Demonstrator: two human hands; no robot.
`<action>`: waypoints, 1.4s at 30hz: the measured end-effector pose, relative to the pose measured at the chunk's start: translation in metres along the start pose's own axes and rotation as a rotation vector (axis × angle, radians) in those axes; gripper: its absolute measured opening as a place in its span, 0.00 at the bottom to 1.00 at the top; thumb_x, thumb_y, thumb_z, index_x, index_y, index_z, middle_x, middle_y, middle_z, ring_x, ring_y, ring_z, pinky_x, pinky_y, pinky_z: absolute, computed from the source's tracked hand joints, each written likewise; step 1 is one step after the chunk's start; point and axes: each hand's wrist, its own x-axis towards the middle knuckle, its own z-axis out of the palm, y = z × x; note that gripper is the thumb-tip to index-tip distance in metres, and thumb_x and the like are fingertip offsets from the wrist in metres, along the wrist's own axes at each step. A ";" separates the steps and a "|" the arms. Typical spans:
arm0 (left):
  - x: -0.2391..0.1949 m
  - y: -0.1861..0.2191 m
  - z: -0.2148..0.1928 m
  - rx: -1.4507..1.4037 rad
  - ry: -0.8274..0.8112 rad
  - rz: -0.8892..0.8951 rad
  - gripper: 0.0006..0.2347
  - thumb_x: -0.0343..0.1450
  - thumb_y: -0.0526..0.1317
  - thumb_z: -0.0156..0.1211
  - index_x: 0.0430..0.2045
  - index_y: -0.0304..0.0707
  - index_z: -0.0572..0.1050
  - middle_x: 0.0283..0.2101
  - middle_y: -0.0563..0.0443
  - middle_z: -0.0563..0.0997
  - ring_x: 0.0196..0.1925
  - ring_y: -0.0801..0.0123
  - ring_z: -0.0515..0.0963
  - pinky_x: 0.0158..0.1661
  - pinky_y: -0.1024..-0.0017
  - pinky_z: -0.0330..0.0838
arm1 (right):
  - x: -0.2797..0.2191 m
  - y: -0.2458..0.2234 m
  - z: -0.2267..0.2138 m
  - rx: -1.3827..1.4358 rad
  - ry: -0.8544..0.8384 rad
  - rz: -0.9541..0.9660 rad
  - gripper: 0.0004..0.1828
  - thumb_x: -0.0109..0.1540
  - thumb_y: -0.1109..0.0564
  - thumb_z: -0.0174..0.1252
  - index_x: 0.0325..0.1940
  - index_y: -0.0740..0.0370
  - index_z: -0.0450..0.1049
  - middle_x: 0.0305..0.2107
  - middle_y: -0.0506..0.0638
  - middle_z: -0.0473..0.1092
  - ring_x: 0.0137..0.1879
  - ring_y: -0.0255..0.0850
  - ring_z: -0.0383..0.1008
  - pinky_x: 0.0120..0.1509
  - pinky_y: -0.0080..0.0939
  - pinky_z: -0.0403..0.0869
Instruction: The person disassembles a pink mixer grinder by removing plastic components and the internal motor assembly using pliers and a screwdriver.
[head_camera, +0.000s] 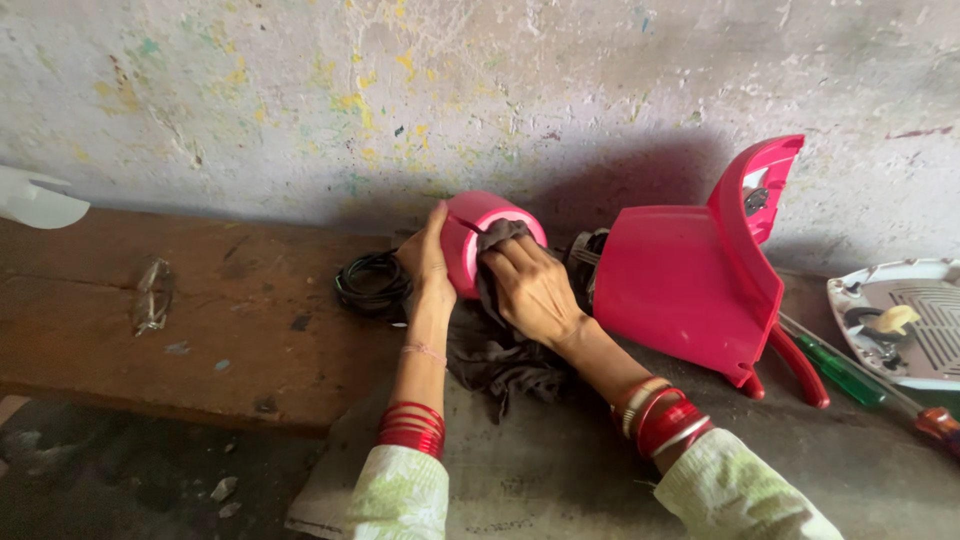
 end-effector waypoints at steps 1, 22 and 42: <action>0.000 0.001 0.000 0.004 0.010 -0.007 0.14 0.63 0.43 0.75 0.31 0.28 0.84 0.37 0.48 0.86 0.33 0.73 0.81 0.37 0.72 0.77 | 0.001 0.000 0.002 -0.049 -0.001 0.033 0.16 0.55 0.66 0.56 0.47 0.67 0.75 0.39 0.59 0.72 0.46 0.57 0.74 0.47 0.52 0.76; -0.023 0.005 0.016 -0.038 0.132 0.535 0.18 0.75 0.43 0.59 0.13 0.33 0.75 0.18 0.58 0.75 0.22 0.79 0.67 0.26 0.71 0.62 | -0.008 0.006 -0.010 0.424 0.520 0.446 0.10 0.67 0.62 0.46 0.43 0.65 0.74 0.33 0.57 0.74 0.37 0.46 0.76 0.46 0.44 0.75; -0.060 0.023 0.019 0.070 0.028 0.926 0.23 0.79 0.38 0.53 0.09 0.33 0.60 0.14 0.61 0.62 0.19 0.77 0.56 0.25 0.67 0.46 | 0.006 0.125 0.081 0.841 0.252 1.034 0.24 0.71 0.46 0.50 0.59 0.67 0.77 0.44 0.60 0.75 0.50 0.46 0.71 0.56 0.44 0.68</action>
